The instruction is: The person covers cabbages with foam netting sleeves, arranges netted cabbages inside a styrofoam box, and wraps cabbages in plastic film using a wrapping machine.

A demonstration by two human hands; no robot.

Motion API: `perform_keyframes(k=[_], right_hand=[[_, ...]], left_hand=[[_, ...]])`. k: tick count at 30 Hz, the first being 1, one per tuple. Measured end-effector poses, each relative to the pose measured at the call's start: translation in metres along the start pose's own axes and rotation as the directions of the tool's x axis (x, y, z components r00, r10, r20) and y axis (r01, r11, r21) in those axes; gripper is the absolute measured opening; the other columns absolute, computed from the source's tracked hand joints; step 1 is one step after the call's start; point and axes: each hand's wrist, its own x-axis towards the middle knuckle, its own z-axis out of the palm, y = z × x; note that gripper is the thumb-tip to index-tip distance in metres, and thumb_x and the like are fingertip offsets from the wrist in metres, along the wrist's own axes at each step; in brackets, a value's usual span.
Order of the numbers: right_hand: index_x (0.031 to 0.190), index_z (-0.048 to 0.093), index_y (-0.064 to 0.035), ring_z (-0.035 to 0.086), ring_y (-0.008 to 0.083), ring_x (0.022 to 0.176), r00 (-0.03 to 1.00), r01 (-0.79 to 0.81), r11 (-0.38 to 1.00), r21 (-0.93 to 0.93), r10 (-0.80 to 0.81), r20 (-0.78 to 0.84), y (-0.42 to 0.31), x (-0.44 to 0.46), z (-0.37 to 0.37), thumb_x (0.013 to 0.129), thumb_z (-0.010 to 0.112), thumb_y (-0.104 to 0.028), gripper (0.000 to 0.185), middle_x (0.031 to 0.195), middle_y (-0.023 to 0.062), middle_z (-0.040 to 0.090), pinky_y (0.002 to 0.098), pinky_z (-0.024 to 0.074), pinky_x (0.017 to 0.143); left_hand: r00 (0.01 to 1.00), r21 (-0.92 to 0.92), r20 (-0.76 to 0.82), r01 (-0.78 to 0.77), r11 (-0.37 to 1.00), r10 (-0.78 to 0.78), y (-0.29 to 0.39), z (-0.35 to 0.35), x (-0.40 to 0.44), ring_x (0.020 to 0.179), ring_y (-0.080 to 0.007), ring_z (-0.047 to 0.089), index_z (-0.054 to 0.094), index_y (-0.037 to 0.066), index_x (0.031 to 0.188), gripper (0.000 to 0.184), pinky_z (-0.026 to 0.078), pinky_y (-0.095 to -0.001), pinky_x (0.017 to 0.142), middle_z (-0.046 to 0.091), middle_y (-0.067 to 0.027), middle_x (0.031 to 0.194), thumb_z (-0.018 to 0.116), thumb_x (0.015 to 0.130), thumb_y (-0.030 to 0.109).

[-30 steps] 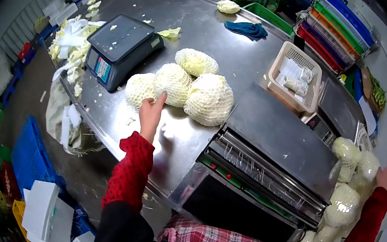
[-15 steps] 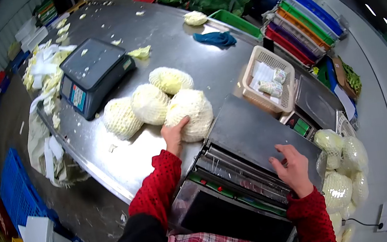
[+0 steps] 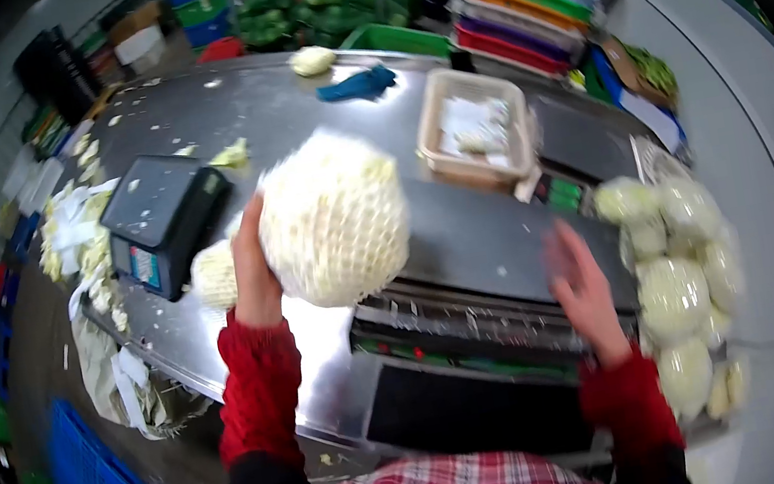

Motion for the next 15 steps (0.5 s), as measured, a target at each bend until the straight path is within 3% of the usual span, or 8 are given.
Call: perform_keyframes(k=[2,4,6,7,8,10,14,15], right_hand=[[0.148,0.025,-0.0039,0.047,0.0238,0.125,0.998,-0.051,0.965,0.257,0.058,-0.02,-0.029,0.041,0.023,0.09,0.056,-0.009,0.065,0.138,0.0175,0.046,0.0332,0.0407,0.1],[0.145,0.031,-0.002,0.051,0.0213,0.118,0.995,0.092,0.885,0.456,-0.098,-0.01,-0.002,0.074,0.032,0.097,0.053,-0.024,0.057,0.132,0.0155,0.05,0.0298,0.0422,0.096],[0.139,0.038,-0.0001,0.055,0.0205,0.111,0.979,-0.11,0.792,0.601,0.191,-0.072,0.013,0.073,0.015,0.099,0.049,-0.037,0.056,0.126,0.0115,0.055,0.0289,0.0434,0.092],[0.129,0.047,0.0017,0.059,0.0299,0.107,0.961,-0.182,0.784,0.593,0.269,-0.061,0.026,0.071,0.003,0.099,0.042,-0.044,0.054,0.119,0.0156,0.061,0.0357,0.0442,0.091],[0.129,0.047,0.0017,0.059,0.0299,0.107,0.963,-0.174,0.794,0.583,0.262,-0.07,0.041,0.067,-0.008,0.099,0.042,-0.044,0.054,0.119,0.0156,0.061,0.0357,0.0442,0.091],[0.125,0.05,0.0006,0.059,0.0406,0.106,0.951,-0.302,0.92,-0.249,0.273,-0.143,0.063,0.05,-0.025,0.099,0.034,-0.049,0.059,0.113,0.0242,0.063,0.0418,0.0431,0.092],[0.116,0.06,-0.0031,0.059,0.0411,0.106,0.933,-0.349,0.83,-0.434,0.264,-0.245,0.059,0.013,-0.034,0.097,0.037,-0.05,0.056,0.107,0.0279,0.063,0.0412,0.0442,0.09],[0.11,0.063,-0.0032,0.061,0.0394,0.1,0.937,-0.267,0.882,-0.389,0.143,-0.32,0.071,0.003,-0.05,0.095,0.043,-0.05,0.053,0.102,0.0256,0.065,0.0406,0.0463,0.085]], left_hand=[[0.968,0.073,0.151,0.191,0.979,-0.2,-0.023,0.06,0.003,0.093,-0.0221,0.066,0.058,-0.006,0.118,0.055,0.053,-0.0316,0.081,0.066,-0.0144,0.108,0.056,0.093,0.043],[0.935,0.355,0.079,0.297,0.887,-0.345,-0.07,0.101,0.019,0.079,-0.0204,0.067,0.06,-0.005,0.114,0.06,0.054,-0.0315,0.069,0.067,-0.0141,0.097,0.056,0.092,0.05],[0.915,0.527,0.05,0.316,0.789,-0.401,-0.116,0.114,0.037,0.064,-0.0181,0.064,0.063,-0.006,0.106,0.061,0.051,-0.0323,0.056,0.067,-0.012,0.084,0.057,0.09,0.053],[0.912,0.482,0.091,0.312,0.819,-0.4,-0.129,0.126,0.022,0.055,-0.0161,0.06,0.065,-0.004,0.098,0.057,0.046,-0.0325,0.049,0.066,-0.0097,0.075,0.058,0.089,0.053],[0.914,0.519,0.093,0.294,0.802,-0.395,-0.139,0.134,0.008,0.065,-0.0205,0.064,0.066,-0.007,0.099,0.06,0.05,-0.0337,0.059,0.068,-0.0136,0.08,0.06,0.088,0.051],[0.94,0.71,0.222,0.027,0.703,-0.26,-0.194,0.112,0.019,0.08,-0.0255,0.067,0.065,-0.011,0.104,0.061,0.052,-0.0344,0.073,0.07,-0.0187,0.088,0.063,0.086,0.047],[0.935,0.87,0.277,-0.146,0.472,-0.222,-0.17,0.116,-0.005,0.092,-0.0314,0.067,0.064,-0.008,0.11,0.058,0.051,-0.0353,0.083,0.069,-0.0235,0.099,0.061,0.087,0.045],[0.931,0.848,0.364,-0.344,0.404,0.028,-0.182,0.088,-0.001,0.089,-0.0298,0.067,0.062,-0.005,0.114,0.057,0.051,-0.0353,0.079,0.069,-0.0216,0.097,0.061,0.087,0.046]])
